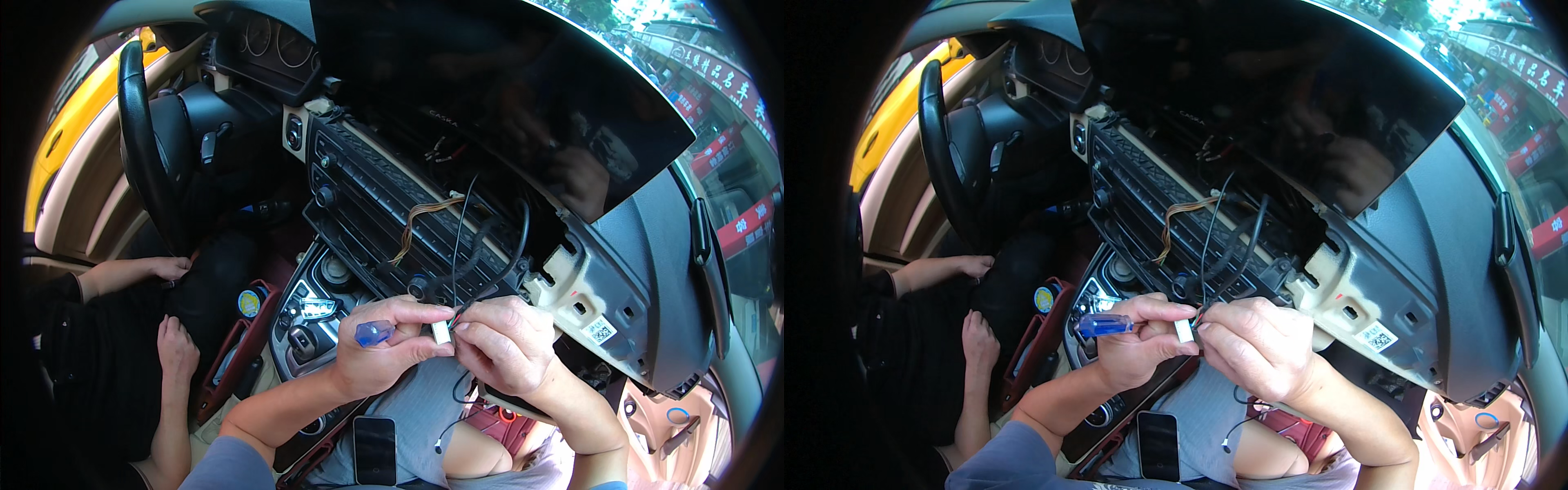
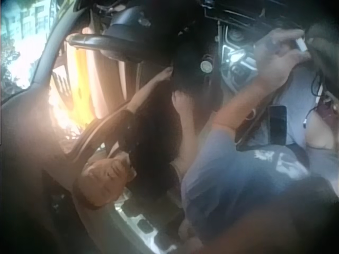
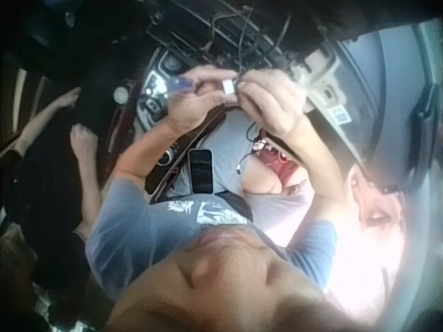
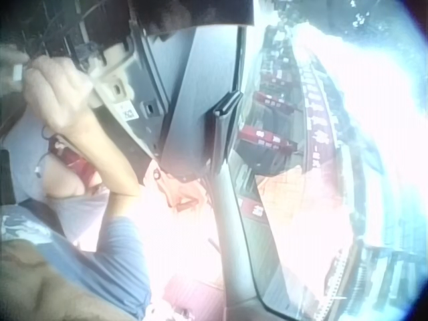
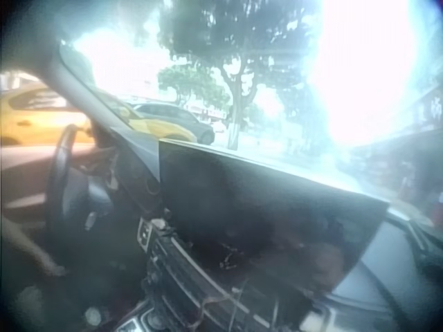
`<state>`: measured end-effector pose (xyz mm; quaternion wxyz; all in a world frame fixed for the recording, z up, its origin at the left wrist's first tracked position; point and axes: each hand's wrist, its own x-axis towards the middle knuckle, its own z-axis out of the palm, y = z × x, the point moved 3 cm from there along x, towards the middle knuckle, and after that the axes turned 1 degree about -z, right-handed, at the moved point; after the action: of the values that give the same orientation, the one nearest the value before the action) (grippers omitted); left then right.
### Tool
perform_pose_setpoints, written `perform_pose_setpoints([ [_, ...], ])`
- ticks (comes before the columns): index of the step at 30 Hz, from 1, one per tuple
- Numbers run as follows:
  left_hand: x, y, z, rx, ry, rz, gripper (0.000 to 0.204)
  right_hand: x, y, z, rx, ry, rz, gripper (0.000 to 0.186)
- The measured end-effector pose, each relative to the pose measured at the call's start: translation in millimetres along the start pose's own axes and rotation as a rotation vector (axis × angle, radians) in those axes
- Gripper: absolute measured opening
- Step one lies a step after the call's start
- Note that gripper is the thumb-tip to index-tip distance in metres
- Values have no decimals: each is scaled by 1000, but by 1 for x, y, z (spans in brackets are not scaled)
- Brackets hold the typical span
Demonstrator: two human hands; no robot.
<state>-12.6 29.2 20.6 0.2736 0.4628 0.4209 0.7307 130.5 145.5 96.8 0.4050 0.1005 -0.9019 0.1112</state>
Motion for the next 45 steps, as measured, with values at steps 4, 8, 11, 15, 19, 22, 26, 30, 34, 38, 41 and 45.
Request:
perform_pose_setpoints([
  [4,2,3,1,22,-10,1,43,-2,2,1,63,11,38,34],
  [8,6,5,0,89,-12,61,44,-1,3,0,113,-13,84,34],
  [11,7,5,-2,85,-3,68,45,3,4,0,154,-10,119,32],
  [15,6,2,-4,68,-3,28,46,8,5,0,186,-10,151,30],
  [19,5,-2,-5,29,8,-27,44,10,4,0,203,-28,191,28],
  [22,9,-1,-7,95,-53,34,51,12,4,-1,208,-39,193,28],
  [26,13,3,-12,-155,-49,-83,58,12,5,-1,184,-35,186,28],
  [30,18,18,-25,-340,-49,-190,41,13,4,-2,47,-51,122,28],
  [34,39,22,-19,-264,13,43,33,15,1,-5,-173,-102,26,30],
  [38,63,28,-20,59,25,342,26,18,2,-3,-375,-167,22,36],
  [41,70,33,-24,183,-15,381,28,18,0,-2,-445,-237,71,40],
  [45,77,27,-18,-66,-60,299,30,21,3,-4,-440,-201,77,40],
])
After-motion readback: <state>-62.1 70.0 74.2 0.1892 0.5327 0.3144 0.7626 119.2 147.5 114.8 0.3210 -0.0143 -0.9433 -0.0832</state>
